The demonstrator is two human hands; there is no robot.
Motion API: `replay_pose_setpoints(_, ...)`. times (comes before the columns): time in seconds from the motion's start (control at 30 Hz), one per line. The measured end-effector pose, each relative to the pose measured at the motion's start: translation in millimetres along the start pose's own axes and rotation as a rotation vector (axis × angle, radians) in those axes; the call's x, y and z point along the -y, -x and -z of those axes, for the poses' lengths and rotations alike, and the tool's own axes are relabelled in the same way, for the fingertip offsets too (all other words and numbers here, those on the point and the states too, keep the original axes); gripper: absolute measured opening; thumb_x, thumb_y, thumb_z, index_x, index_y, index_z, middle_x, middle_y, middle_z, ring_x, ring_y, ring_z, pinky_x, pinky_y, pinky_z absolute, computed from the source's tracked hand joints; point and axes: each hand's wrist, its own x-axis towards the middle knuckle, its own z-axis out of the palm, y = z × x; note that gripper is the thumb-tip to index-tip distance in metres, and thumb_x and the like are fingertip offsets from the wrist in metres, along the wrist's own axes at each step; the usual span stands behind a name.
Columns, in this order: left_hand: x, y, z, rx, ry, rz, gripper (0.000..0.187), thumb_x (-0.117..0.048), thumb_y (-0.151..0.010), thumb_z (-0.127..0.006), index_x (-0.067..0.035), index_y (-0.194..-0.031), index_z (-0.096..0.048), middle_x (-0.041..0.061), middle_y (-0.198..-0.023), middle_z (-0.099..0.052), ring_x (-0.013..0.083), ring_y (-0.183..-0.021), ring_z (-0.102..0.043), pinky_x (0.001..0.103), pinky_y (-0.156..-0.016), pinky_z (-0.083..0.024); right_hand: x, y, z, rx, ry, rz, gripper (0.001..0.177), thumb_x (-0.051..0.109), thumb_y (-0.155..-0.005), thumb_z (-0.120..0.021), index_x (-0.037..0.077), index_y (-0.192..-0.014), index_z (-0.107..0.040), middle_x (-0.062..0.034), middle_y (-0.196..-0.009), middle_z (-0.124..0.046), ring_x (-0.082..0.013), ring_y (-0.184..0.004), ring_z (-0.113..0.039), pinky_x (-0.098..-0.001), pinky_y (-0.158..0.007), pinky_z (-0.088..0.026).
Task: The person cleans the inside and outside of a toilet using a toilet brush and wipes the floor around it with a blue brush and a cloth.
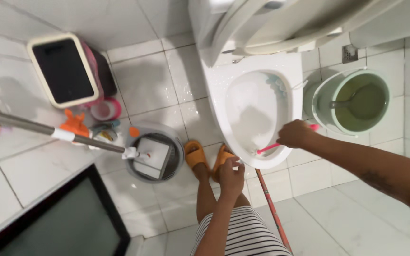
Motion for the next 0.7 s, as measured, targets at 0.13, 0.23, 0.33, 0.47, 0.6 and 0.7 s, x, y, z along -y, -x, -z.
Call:
replay_pose_setpoints(0.13,23,-1,-22,0.033,0.036,0.022,0.032,-0.012,-0.093,-0.069,-0.003,-0.122,-0.060,0.011,-0.103,-0.072,0.0185,-0.087,-0.071,0.031,-0.076,-0.058,-25,20,-37,-0.005,-0.345,-0.159,0.070,0.071,-0.098,-0.034,0.018,-0.096,-0.079,-0.0070,-0.103,-0.079,-0.0249,-0.101,-0.074,-0.0410,-0.089,-0.058)
replay_pose_setpoints(0.23,29,-3,-36,0.068,-0.022,-0.017,0.031,-0.012,-0.092,-0.069,-0.003,-0.121,-0.061,0.009,-0.099,-0.072,0.0183,-0.085,-0.071,0.032,-0.074,-0.059,-15,-8,-67,-0.152,-0.666,-0.220,0.078,0.076,-0.095,-0.034,0.015,-0.094,-0.082,-0.0096,-0.104,-0.077,-0.0278,-0.103,-0.072,-0.0418,-0.094,-0.055)
replay_pose_setpoints(0.33,24,-9,-49,0.059,-0.141,-0.113,0.030,-0.013,-0.091,-0.071,-0.003,-0.118,-0.062,0.011,-0.090,-0.073,0.0197,-0.080,-0.071,0.032,-0.074,-0.057,16,-52,-78,-0.299,-0.955,-0.258,0.081,0.076,-0.096,-0.030,0.012,-0.094,-0.080,-0.0151,-0.100,-0.077,-0.0324,-0.102,-0.071,-0.0441,-0.095,-0.054)
replay_pose_setpoints(0.47,-8,-25,-47,0.097,-0.200,0.009,0.033,-0.014,-0.092,-0.068,-0.004,-0.122,-0.060,0.010,-0.092,-0.073,0.0184,-0.079,-0.070,0.031,-0.072,-0.056,55,-60,-104,-0.268,-1.086,-0.229,0.085,0.075,-0.099,-0.025,0.009,-0.092,-0.078,-0.0189,-0.099,-0.076,-0.0355,-0.102,-0.071,-0.0473,-0.095,-0.053)
replay_pose_setpoints(0.6,-42,-25,-37,0.192,-0.104,0.151,0.033,-0.014,-0.095,-0.061,-0.003,-0.126,-0.057,0.011,-0.097,-0.071,0.0217,-0.079,-0.070,0.037,-0.070,-0.057,50,8,-169,-0.163,-0.894,-0.184,0.082,0.071,-0.099,-0.025,0.009,-0.085,-0.077,-0.0130,-0.090,-0.076,-0.0312,-0.095,-0.072,-0.0465,-0.093,-0.055)
replay_pose_setpoints(0.7,-44,-29,-39,0.195,-0.207,0.169,0.034,-0.016,-0.096,-0.059,-0.002,-0.127,-0.057,0.012,-0.096,-0.072,0.0244,-0.079,-0.070,0.039,-0.071,-0.057,31,27,-184,-0.159,-0.789,-0.186,0.081,0.068,-0.100,-0.023,0.011,-0.081,-0.077,-0.0098,-0.086,-0.075,-0.0279,-0.091,-0.073,-0.0448,-0.089,-0.057)
